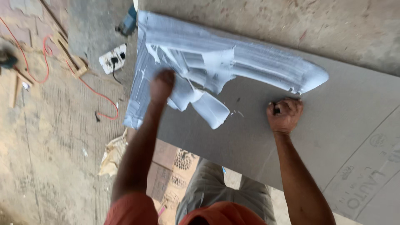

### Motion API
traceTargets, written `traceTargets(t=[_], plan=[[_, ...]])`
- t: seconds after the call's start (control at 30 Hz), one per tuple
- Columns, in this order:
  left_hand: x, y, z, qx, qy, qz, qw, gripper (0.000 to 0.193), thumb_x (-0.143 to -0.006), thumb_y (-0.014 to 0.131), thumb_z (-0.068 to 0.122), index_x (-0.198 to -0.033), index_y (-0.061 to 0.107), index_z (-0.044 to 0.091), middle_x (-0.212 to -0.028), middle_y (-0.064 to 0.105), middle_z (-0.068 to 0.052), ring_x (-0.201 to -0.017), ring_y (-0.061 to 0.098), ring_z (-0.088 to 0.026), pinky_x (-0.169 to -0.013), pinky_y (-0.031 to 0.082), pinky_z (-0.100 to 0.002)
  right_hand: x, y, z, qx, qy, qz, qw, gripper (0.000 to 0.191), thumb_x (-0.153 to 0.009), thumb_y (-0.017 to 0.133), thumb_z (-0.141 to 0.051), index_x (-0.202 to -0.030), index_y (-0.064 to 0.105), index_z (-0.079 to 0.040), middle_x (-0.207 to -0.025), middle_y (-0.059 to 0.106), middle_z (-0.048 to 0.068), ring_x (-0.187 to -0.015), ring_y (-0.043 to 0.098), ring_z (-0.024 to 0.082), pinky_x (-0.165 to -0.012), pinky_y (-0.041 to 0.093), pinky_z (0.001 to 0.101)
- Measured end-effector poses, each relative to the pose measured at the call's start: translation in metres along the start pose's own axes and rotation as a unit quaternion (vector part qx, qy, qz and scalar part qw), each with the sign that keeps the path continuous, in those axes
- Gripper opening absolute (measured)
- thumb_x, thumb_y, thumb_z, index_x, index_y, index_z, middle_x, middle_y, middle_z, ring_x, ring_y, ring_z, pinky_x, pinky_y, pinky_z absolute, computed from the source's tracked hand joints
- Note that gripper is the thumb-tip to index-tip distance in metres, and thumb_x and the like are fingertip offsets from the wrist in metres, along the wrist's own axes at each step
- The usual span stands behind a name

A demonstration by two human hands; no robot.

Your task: The person scoops white adhesive from a container with a blue plastic spreader and applies it to a large gray board. They spread the adhesive across the surface in broad strokes, covering most of the board.

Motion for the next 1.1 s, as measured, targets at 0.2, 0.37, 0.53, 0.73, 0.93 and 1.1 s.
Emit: traceTargets(t=[0.2,0.37,0.53,0.73,0.93,1.1], plan=[[-0.046,-0.034,-0.120,-0.053,-0.361,0.047,0.930,0.008,-0.084,0.068,0.009,-0.087,0.075,0.009,-0.082,0.074,-0.016,-0.071,0.073,-0.033,-0.064,0.057,-0.048,0.001,0.004,0.003,0.033,0.019,-0.020,0.999,0.027,-0.083,0.086,-0.017,-0.072,0.061,-0.015,-0.098,0.062,0.001,-0.112,0.057,0.024,-0.123,0.040,0.0508],[-0.074,-0.013,-0.087,-0.038,-0.280,0.081,0.956,0.008,-0.073,0.070,0.007,-0.079,0.074,0.006,-0.077,0.073,-0.019,-0.068,0.070,-0.037,-0.065,0.056,-0.051,-0.001,0.000,-0.001,0.027,0.006,-0.003,1.000,0.030,-0.081,0.086,-0.016,-0.070,0.058,-0.017,-0.100,0.061,0.003,-0.115,0.058,0.028,-0.121,0.040,0.0520],[-0.101,0.015,-0.023,-0.023,-0.175,0.076,0.981,0.006,-0.075,0.071,0.006,-0.071,0.068,0.004,-0.074,0.071,-0.017,-0.067,0.068,-0.038,-0.064,0.054,-0.052,-0.001,0.000,0.001,0.003,0.009,-0.011,1.000,0.029,-0.082,0.085,-0.016,-0.072,0.058,-0.013,-0.097,0.059,0.003,-0.110,0.057,0.024,-0.123,0.040,0.0531],[-0.126,0.052,0.043,0.033,-0.094,0.033,0.995,0.011,-0.076,0.075,0.004,-0.072,0.066,0.005,-0.074,0.070,-0.013,-0.060,0.067,-0.031,-0.056,0.055,-0.046,-0.003,-0.001,0.005,0.028,0.034,-0.028,0.999,0.027,-0.081,0.084,-0.021,-0.069,0.061,-0.016,-0.094,0.060,0.001,-0.107,0.054,0.025,-0.121,0.039,0.0505],[-0.138,0.076,0.097,0.026,-0.027,0.040,0.999,0.008,-0.077,0.076,0.006,-0.077,0.068,0.006,-0.078,0.070,-0.011,-0.066,0.069,-0.030,-0.061,0.058,-0.045,-0.002,0.001,0.007,0.010,0.053,-0.033,0.998,0.028,-0.081,0.083,-0.024,-0.067,0.060,-0.015,-0.094,0.060,0.002,-0.107,0.054,0.024,-0.123,0.038,0.0485],[-0.137,0.104,0.154,0.049,0.019,0.013,0.999,0.006,-0.079,0.073,0.005,-0.085,0.070,0.005,-0.083,0.070,-0.012,-0.067,0.070,-0.025,-0.060,0.060,-0.040,0.000,0.004,0.011,0.005,0.061,-0.041,0.997,0.030,-0.081,0.084,-0.025,-0.067,0.060,-0.015,-0.095,0.061,0.001,-0.108,0.055,0.023,-0.124,0.036,0.0483]])
Point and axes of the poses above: each hand's wrist, its own x-axis away from the middle knuckle, its own y-axis out of the palm, z = x × y, the point moved 7 cm from there along -x, towards the middle knuckle
